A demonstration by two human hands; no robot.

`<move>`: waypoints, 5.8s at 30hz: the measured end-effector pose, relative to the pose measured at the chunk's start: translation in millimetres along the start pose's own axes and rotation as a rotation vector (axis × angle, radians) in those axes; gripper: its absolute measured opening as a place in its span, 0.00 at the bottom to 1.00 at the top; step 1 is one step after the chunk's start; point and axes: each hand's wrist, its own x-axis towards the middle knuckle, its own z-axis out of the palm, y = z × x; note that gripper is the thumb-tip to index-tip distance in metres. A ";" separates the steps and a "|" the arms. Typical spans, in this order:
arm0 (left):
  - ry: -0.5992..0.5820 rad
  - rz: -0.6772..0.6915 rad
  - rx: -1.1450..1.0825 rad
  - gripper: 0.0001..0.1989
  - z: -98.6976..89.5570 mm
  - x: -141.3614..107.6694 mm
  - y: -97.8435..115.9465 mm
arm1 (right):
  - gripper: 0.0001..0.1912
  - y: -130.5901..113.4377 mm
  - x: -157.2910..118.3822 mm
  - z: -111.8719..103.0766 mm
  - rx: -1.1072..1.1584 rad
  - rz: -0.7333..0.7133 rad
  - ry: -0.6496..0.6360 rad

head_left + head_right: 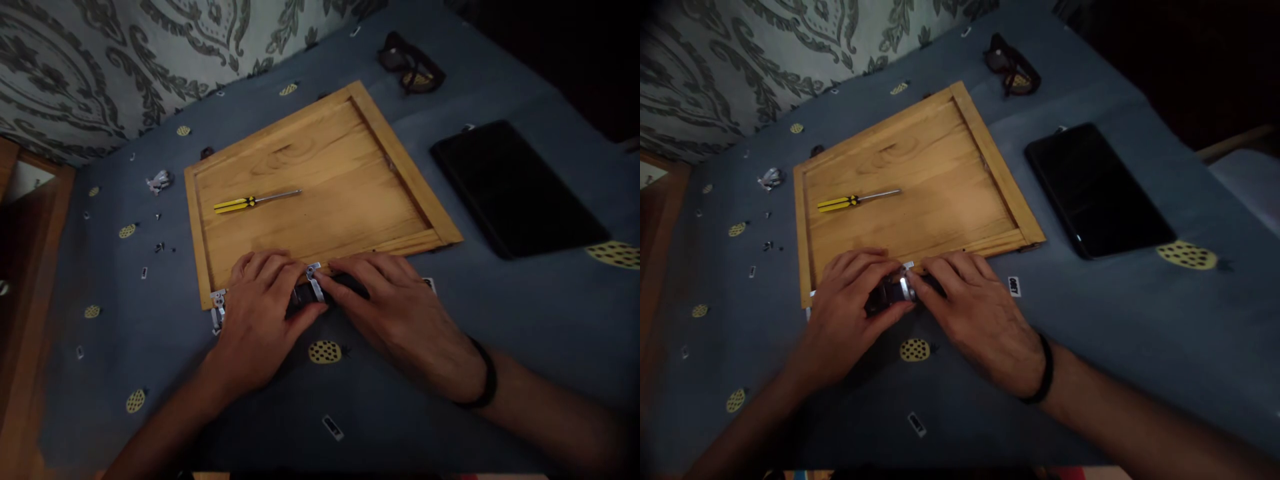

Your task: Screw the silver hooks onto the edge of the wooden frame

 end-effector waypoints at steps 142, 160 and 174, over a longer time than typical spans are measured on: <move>0.012 -0.022 0.029 0.17 6.6 -2.3 -1.1 | 0.16 -1.0 -0.4 -3.2 0.042 0.007 0.007; 0.007 0.005 0.055 0.17 5.4 -1.4 -2.2 | 0.15 -2.5 1.7 -4.1 -0.051 -0.030 -0.061; 0.226 -0.107 -0.089 0.13 -48.0 -5.8 -22.2 | 0.15 -3.7 1.7 -1.7 -0.084 -0.061 -0.049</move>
